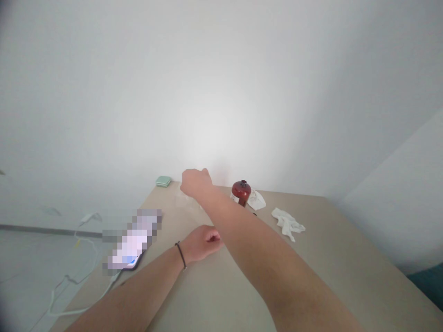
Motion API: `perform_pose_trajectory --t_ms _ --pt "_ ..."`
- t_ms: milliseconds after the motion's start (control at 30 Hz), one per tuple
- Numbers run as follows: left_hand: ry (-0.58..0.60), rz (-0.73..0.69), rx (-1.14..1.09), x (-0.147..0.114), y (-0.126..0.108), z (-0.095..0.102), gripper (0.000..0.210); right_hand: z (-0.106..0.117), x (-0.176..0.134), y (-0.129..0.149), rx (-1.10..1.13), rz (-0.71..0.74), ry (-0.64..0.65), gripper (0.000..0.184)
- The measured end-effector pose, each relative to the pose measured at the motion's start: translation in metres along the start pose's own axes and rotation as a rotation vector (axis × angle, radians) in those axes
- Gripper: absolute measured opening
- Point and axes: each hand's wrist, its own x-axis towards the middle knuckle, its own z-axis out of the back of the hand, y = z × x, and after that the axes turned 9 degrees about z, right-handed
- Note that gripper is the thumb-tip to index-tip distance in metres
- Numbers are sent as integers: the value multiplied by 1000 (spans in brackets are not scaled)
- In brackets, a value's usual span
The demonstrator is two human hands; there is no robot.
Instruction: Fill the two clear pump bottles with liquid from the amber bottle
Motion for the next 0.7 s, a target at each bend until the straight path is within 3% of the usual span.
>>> perform_pose_trajectory --t_ms 100,200,300,433,567,700 --pt "-11 3 -40 1 2 0 29 33 -27 -4 43 -17 -75 25" --pt "-31 8 -95 3 5 -2 29 61 -66 -14 257 -52 -150 19" --pt "-65 -1 -168 6 10 -5 29 70 -108 -25 397 -58 -154 16" --pt "-157 -2 -310 8 14 -8 38 49 -150 -36 474 -123 -141 12" --pt "-321 64 -530 9 18 -8 46 14 -173 -46 590 -199 -275 13" --pt "-308 49 -721 12 22 -8 57 -18 -182 -56 762 -254 -393 15"
